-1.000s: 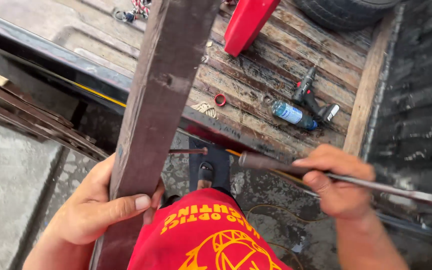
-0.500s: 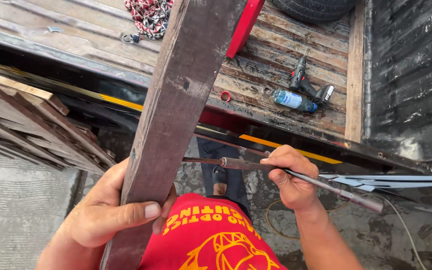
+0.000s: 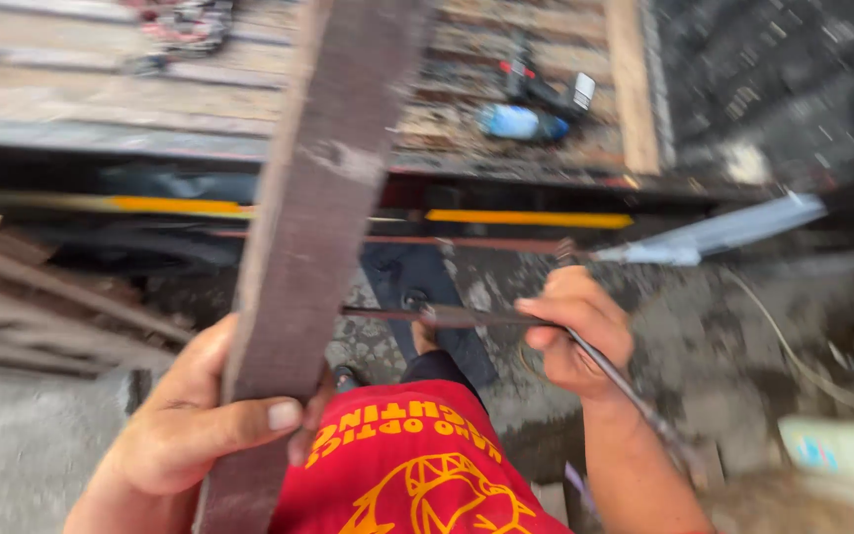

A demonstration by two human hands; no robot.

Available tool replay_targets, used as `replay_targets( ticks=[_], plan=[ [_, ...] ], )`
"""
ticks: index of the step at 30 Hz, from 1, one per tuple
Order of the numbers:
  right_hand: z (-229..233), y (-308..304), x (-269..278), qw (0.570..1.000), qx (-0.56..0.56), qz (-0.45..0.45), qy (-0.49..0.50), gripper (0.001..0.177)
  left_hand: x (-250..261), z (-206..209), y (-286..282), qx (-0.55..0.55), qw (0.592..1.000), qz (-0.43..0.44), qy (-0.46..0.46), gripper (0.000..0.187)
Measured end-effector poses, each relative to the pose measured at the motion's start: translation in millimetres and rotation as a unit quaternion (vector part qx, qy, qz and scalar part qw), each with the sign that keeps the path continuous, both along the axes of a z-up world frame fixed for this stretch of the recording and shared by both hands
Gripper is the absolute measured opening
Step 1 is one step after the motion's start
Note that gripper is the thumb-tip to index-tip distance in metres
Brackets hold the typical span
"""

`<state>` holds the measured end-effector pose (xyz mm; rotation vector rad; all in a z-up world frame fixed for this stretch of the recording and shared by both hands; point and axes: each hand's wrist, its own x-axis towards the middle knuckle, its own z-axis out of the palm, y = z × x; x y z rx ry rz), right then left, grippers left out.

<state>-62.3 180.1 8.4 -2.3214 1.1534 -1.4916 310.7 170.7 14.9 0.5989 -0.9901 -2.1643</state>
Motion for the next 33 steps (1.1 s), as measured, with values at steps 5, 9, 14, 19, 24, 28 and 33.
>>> replay_targets(
  ticks=[5,9,14,19,24,28,33],
  plan=[
    [5.6,37.8,-19.1,0.917,0.37,-0.149,0.007,0.029,-8.1,1.4,-13.0,0.007,1.0,-0.025,0.013,0.037],
    [33.1,47.7,-17.0,0.764,0.58,-0.256,0.117,0.123,-31.9,6.2,-22.2,0.002,0.998,-0.055,0.031,0.038],
    [13.6,82.0,-47.6,0.802,0.501,-0.261,0.191,0.111,-70.1,-11.1,-37.6,-0.023,0.993,-0.115,0.002,0.04],
    [11.7,103.4,-69.6,0.777,0.457,-0.267,0.341,0.119,-117.9,-4.7,-42.8,-0.024,0.988,-0.15,0.015,0.046],
    [22.6,131.0,-89.3,0.819,0.441,-0.24,0.279,0.143,-158.7,3.1,-40.3,-0.009,0.986,-0.164,0.025,0.054],
    [19.5,166.1,-101.7,0.88,0.338,-0.239,0.235,0.11,-183.1,7.4,-25.4,0.0,0.985,-0.168,0.031,0.056],
    [-16.6,217.2,-118.3,0.929,0.254,-0.215,-0.162,0.027,-204.9,19.0,-0.9,-0.002,0.982,-0.18,0.049,0.064]
  ],
)
